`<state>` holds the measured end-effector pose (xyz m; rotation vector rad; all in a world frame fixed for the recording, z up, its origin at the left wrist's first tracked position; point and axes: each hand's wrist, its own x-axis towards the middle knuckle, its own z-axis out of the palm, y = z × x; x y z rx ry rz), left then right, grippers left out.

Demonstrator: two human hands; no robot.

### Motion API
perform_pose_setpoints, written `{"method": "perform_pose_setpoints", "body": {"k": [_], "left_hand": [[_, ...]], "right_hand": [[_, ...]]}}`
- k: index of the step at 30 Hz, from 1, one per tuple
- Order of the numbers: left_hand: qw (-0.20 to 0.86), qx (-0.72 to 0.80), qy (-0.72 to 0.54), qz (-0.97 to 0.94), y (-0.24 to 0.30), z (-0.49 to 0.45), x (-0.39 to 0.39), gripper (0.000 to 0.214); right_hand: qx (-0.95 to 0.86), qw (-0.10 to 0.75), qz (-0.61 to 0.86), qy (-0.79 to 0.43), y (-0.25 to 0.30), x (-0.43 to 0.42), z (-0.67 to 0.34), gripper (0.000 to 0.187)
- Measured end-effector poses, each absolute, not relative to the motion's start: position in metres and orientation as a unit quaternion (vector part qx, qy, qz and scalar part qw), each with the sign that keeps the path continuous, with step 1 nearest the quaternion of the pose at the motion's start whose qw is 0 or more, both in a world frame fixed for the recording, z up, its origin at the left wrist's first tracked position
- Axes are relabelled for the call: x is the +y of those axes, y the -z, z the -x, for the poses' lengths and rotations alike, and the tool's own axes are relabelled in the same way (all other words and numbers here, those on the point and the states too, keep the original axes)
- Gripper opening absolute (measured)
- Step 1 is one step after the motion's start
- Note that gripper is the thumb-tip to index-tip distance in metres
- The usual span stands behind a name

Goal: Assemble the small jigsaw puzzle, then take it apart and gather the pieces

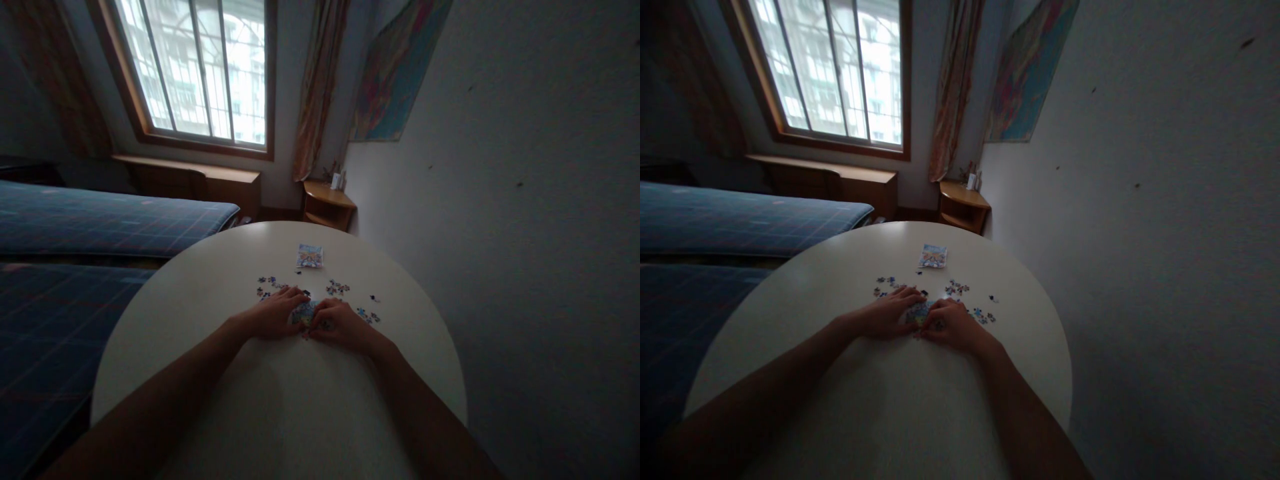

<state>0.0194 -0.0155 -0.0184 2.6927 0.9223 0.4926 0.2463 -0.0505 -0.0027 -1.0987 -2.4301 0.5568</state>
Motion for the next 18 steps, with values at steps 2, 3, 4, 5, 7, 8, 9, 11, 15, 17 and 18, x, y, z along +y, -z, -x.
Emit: {"method": "perform_pose_setpoints", "body": {"k": [2, 3, 4, 5, 7, 8, 9, 11, 15, 17, 18], "left_hand": [[0.126, 0.318, -0.169, -0.925, 0.019, -0.020, -0.015, 0.053], [0.126, 0.318, -0.170, -0.924, 0.020, -0.020, -0.015, 0.053], [0.126, 0.317, -0.171, -0.924, 0.020, -0.020, -0.014, 0.053], [0.125, 0.316, -0.170, -0.925, 0.021, -0.019, -0.014, 0.053], [0.124, 0.314, -0.171, -0.926, 0.021, -0.019, -0.014, 0.054], [0.123, 0.314, -0.171, -0.926, 0.021, -0.019, -0.014, 0.055], [0.123, 0.314, -0.172, -0.925, 0.020, -0.019, -0.014, 0.055], [0.126, 0.314, -0.173, -0.925, 0.019, -0.019, -0.015, 0.056], [0.135, 0.314, -0.165, -0.925, 0.016, -0.019, -0.016, 0.054], [0.134, 0.316, -0.160, -0.926, 0.016, -0.019, -0.016, 0.054], [0.133, 0.316, -0.159, -0.926, 0.017, -0.019, -0.016, 0.054]], "right_hand": [[-0.874, 0.207, 0.394, -0.197, 0.003, -0.050, -0.247, 0.012], [-0.873, 0.208, 0.394, -0.196, 0.004, -0.050, -0.247, 0.011], [-0.873, 0.209, 0.394, -0.196, 0.004, -0.050, -0.247, 0.011], [-0.874, 0.210, 0.392, -0.198, 0.003, -0.050, -0.248, 0.010], [-0.873, 0.214, 0.385, -0.208, 0.003, -0.049, -0.251, 0.010], [-0.870, 0.220, 0.386, -0.213, 0.003, -0.047, -0.254, 0.010], [-0.864, 0.228, 0.394, -0.215, 0.002, -0.046, -0.258, 0.010], [-0.841, 0.248, 0.436, -0.202, 0.003, -0.040, -0.268, 0.009], [-0.762, 0.267, 0.574, -0.138, 0.008, -0.026, -0.293, 0.015], [-0.721, 0.271, 0.626, -0.119, 0.012, -0.019, -0.304, 0.020], [-0.707, 0.271, 0.643, -0.114, 0.015, -0.017, -0.309, 0.022]]}}
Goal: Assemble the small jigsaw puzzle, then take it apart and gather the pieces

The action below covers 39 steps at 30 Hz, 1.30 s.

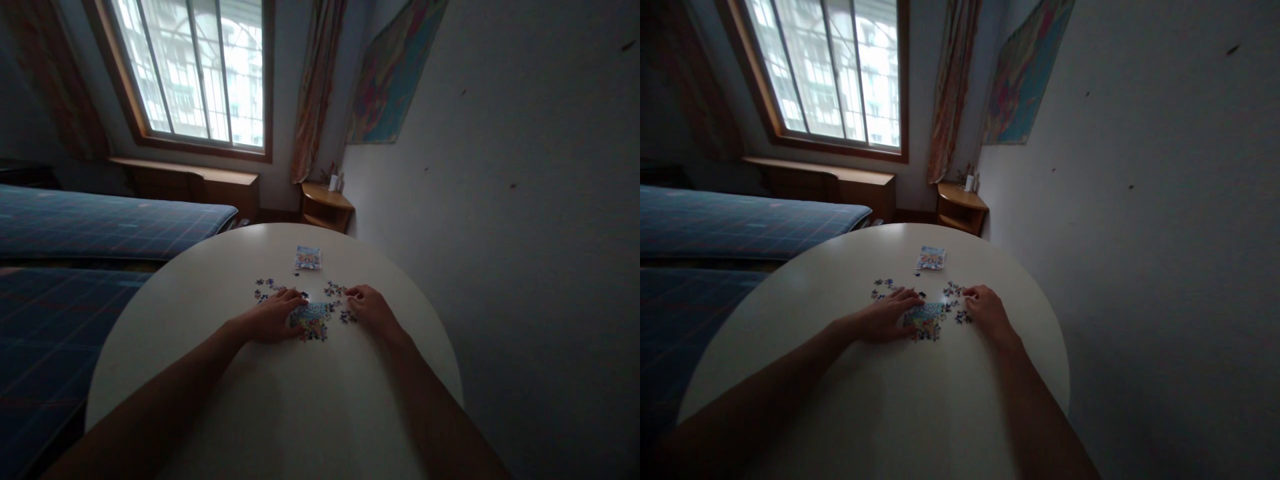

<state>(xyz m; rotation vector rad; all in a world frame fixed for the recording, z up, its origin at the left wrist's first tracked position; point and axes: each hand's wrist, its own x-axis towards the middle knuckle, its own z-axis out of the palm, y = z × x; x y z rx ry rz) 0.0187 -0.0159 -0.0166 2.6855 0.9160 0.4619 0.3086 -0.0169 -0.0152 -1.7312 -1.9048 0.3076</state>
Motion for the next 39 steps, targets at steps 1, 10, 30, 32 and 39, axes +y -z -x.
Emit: {"method": "perform_pose_setpoints", "body": {"k": [1, 10, 30, 32, 39], "left_hand": [[0.132, 0.315, -0.158, -0.926, 0.017, -0.019, -0.016, 0.055], [0.135, 0.318, -0.162, -0.924, 0.018, -0.018, -0.015, 0.058], [0.134, 0.319, -0.160, -0.925, 0.016, -0.019, -0.017, 0.058], [0.135, 0.319, -0.162, -0.924, 0.016, -0.019, -0.017, 0.058], [0.142, 0.324, -0.164, -0.921, 0.016, -0.019, -0.017, 0.060]], "right_hand": [[-0.697, 0.276, 0.652, -0.109, 0.018, -0.015, -0.312, 0.024], [-0.701, 0.214, 0.679, -0.042, 0.029, -0.004, -0.307, 0.036], [-0.684, 0.186, 0.702, -0.069, 0.018, -0.010, -0.314, 0.027], [-0.684, 0.186, 0.702, -0.068, 0.019, -0.008, -0.315, 0.025], [-0.701, 0.186, 0.684, -0.076, 0.019, -0.007, -0.314, 0.018]]}}
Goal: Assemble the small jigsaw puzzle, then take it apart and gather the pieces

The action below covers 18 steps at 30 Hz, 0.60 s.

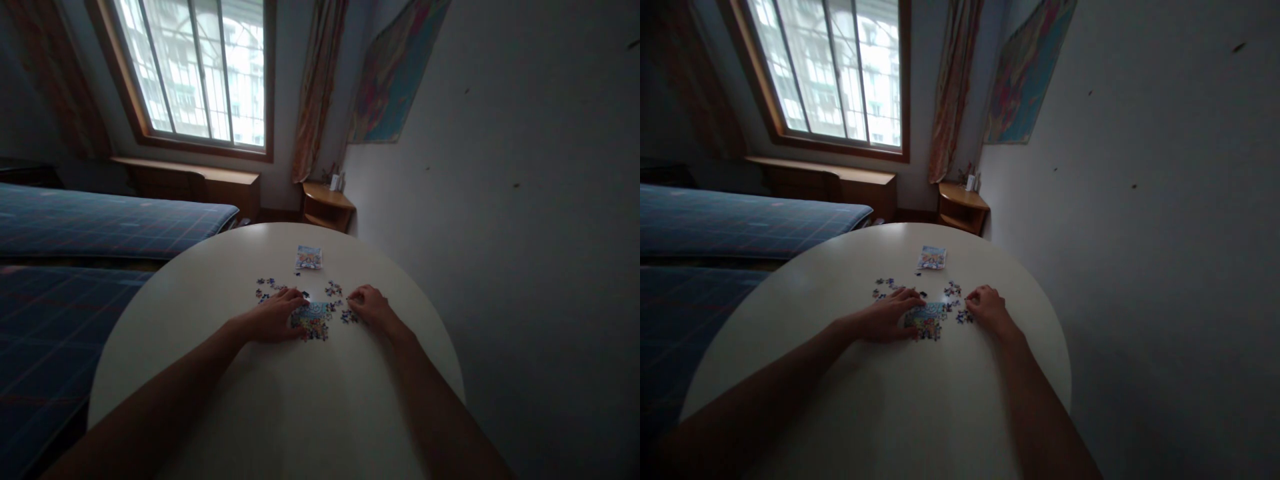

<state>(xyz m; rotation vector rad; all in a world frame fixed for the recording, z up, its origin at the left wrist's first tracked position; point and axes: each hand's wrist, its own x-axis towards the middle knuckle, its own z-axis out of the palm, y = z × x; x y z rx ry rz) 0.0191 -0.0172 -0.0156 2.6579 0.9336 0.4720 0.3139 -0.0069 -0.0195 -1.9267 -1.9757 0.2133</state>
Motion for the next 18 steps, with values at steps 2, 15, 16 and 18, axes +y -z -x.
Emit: {"method": "perform_pose_setpoints", "body": {"k": [2, 15, 16, 18], "left_hand": [[0.143, 0.321, -0.162, -0.922, 0.0157, -0.0185, -0.0170, 0.059], [0.144, 0.325, -0.150, -0.923, 0.0150, -0.0189, -0.0164, 0.058], [0.146, 0.324, -0.150, -0.923, 0.0152, -0.0188, -0.0162, 0.058], [0.146, 0.324, -0.151, -0.922, 0.0154, -0.0186, -0.0159, 0.058]], "right_hand": [[-0.697, 0.180, 0.690, -0.077, 0.0176, -0.0080, -0.3129, 0.020], [-0.675, 0.163, 0.715, -0.078, 0.0121, -0.0116, -0.3121, 0.026], [-0.677, 0.162, 0.713, -0.079, 0.0123, -0.0113, -0.3122, 0.025], [-0.683, 0.161, 0.708, -0.082, 0.0127, -0.0110, -0.3128, 0.025]]}}
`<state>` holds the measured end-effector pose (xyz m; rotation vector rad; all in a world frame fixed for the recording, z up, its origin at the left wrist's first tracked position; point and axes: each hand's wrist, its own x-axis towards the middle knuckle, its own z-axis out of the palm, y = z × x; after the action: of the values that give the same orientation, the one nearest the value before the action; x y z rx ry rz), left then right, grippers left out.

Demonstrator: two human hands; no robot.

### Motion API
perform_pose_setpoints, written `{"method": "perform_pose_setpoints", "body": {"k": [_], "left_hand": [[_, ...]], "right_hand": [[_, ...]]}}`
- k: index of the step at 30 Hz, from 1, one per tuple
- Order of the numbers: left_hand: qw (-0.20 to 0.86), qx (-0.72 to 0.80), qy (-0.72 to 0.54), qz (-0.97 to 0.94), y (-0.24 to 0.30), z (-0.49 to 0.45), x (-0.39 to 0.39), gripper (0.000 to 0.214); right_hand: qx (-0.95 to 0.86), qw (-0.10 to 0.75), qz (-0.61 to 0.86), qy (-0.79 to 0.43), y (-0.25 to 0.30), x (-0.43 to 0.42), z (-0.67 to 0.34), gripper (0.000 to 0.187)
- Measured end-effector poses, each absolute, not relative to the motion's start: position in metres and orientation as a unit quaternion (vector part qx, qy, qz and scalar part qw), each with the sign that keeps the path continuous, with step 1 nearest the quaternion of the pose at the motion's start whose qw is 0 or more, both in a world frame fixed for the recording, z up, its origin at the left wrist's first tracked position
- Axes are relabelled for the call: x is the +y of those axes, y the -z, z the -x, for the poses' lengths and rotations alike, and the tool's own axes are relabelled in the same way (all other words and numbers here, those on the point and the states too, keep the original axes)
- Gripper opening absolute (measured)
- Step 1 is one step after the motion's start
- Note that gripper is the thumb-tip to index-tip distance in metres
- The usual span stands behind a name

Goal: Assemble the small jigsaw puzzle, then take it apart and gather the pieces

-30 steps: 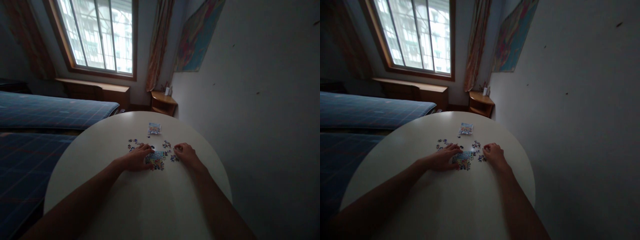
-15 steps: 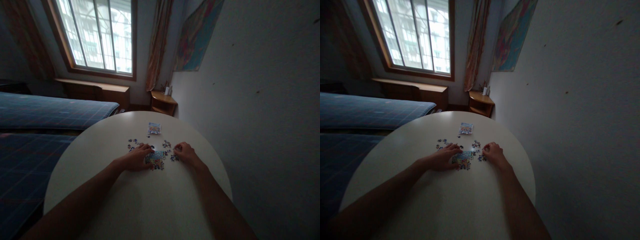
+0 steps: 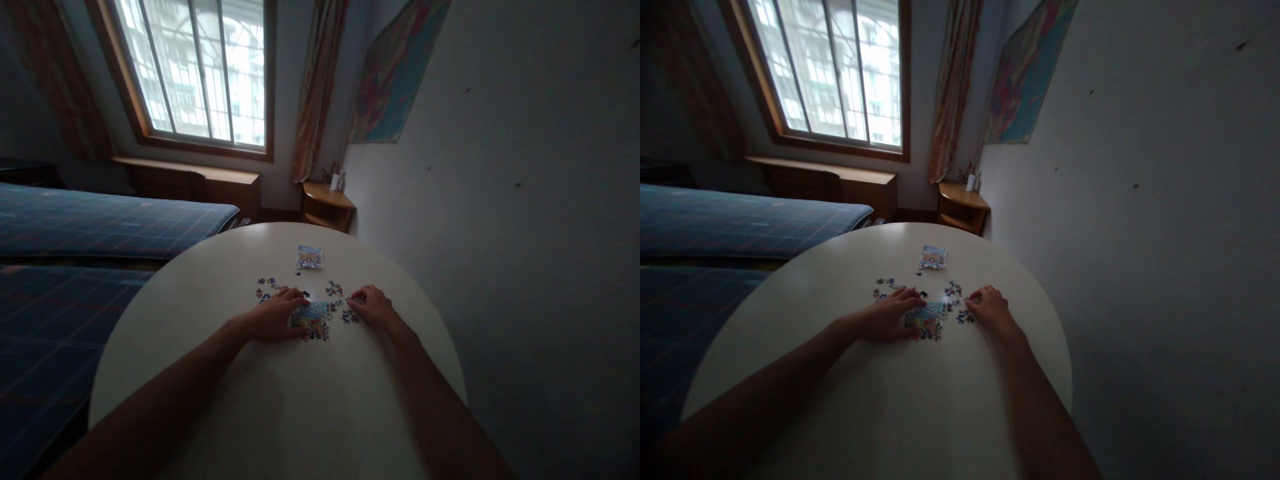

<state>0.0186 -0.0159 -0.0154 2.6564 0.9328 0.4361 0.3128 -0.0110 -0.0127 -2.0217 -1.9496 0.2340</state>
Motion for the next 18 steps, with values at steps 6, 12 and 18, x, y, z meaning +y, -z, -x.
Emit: {"method": "perform_pose_setpoints", "body": {"k": [6, 12, 18], "left_hand": [[0.142, 0.321, -0.155, -0.923, 0.0164, -0.0186, -0.0158, 0.059], [0.138, 0.326, -0.155, -0.922, 0.0159, -0.0186, -0.0168, 0.059], [0.139, 0.323, -0.159, -0.923, 0.0172, -0.0184, -0.0160, 0.061]], "right_hand": [[-0.711, 0.178, 0.673, -0.102, 0.0133, -0.0123, -0.3135, 0.023], [-0.737, 0.198, 0.633, -0.133, 0.0087, -0.0173, -0.3078, 0.020], [-0.752, 0.229, 0.598, -0.159, 0.0093, -0.0193, -0.3049, 0.024]]}}
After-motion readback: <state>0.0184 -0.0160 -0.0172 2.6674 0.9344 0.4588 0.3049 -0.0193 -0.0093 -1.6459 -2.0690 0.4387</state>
